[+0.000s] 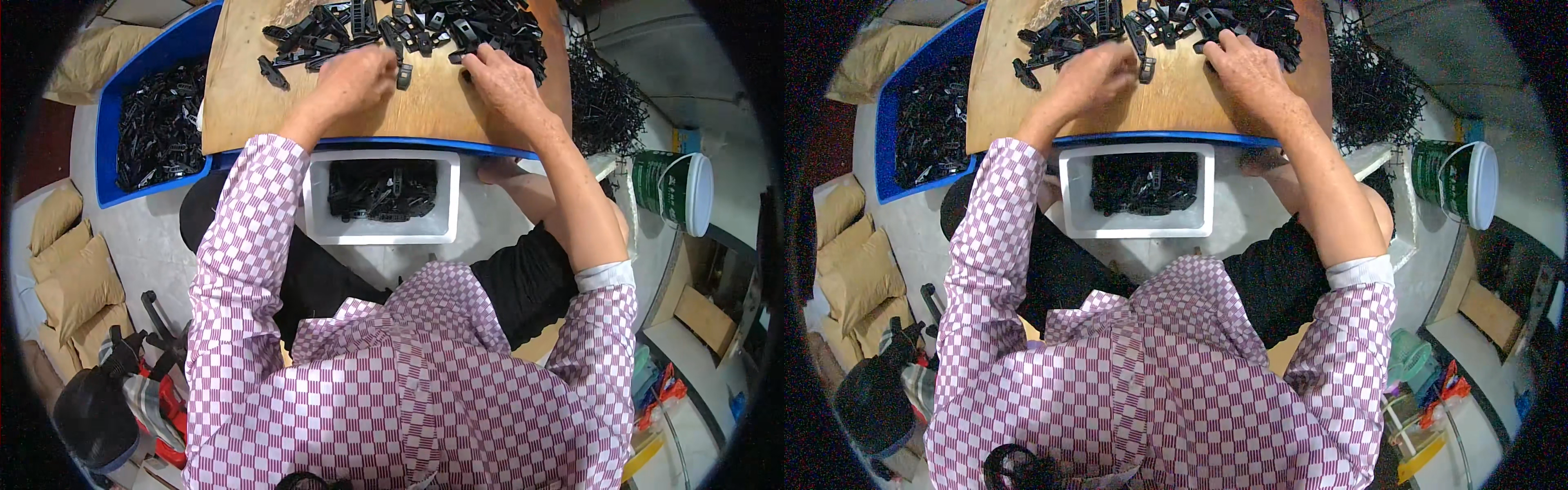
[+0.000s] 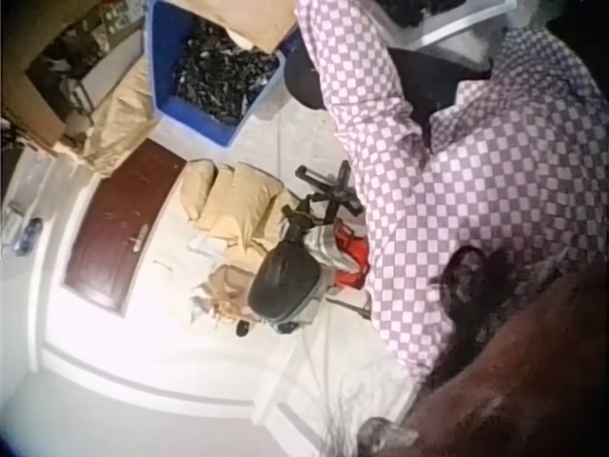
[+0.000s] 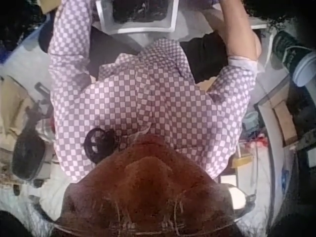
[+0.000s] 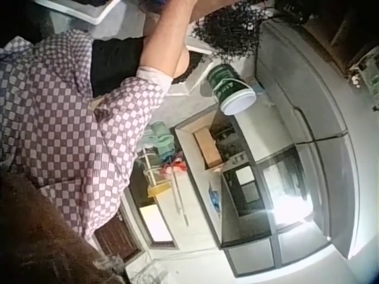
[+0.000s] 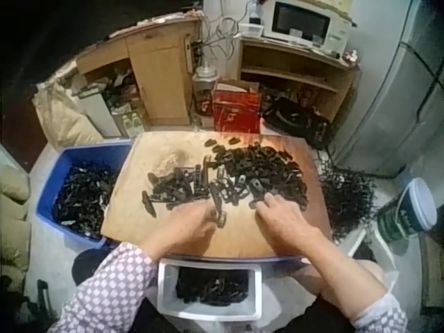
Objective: Sorting and assembling small black plastic components at a manufacturing workstation.
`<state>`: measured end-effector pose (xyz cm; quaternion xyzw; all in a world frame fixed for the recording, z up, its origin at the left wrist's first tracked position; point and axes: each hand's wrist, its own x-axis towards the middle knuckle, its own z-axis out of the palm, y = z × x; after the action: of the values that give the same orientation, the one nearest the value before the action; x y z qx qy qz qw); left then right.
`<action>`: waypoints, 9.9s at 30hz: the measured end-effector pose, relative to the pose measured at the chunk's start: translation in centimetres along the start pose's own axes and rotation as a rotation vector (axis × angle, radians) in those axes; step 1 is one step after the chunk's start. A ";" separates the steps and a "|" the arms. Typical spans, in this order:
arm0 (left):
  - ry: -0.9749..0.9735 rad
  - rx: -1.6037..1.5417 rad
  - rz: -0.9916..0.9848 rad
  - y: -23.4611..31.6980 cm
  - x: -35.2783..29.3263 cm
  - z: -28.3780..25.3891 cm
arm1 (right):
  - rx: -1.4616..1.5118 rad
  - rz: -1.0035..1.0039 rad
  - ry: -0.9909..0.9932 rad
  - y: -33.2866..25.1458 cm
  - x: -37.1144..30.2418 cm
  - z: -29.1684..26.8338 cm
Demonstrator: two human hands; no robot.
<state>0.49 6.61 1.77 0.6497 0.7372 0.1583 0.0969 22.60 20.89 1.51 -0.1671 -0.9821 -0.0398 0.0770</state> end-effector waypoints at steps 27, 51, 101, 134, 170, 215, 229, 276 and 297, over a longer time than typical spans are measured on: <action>-0.150 -0.472 -0.272 -2.6 -4.0 -0.6 | 0.744 0.228 0.039 -0.7 0.5 3.0; 0.052 -0.166 -0.047 -2.2 -6.1 1.6 | 0.290 -0.053 0.151 -3.3 -1.3 3.0; 0.000 -0.216 0.169 -1.7 -5.7 0.7 | 0.518 0.006 -0.168 -9.7 2.2 0.6; 0.174 -0.183 -0.075 -1.6 -4.0 2.4 | 0.491 0.114 -0.107 -5.1 2.9 0.9; 0.054 -0.057 0.122 -3.7 -5.5 0.3 | 0.468 0.002 -0.260 -9.3 2.8 -0.2; 0.153 -0.149 -0.049 -2.7 -2.2 1.6 | 0.130 -0.074 -0.016 -5.8 2.4 1.4; 0.078 0.151 0.131 -2.5 -3.0 0.1 | 0.388 0.155 -0.026 -5.1 3.1 1.4; 0.066 -0.034 0.103 -3.1 -4.3 0.5 | 0.508 -0.038 -0.337 -7.0 5.3 -1.0; 0.103 0.110 -0.268 -7.3 -5.9 -2.1 | 0.144 -0.194 -0.002 -5.6 8.5 2.0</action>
<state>-6.20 -0.25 0.78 0.5407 0.8290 0.1363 0.0434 12.54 18.59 0.68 -0.0652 -0.9941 0.0236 0.0837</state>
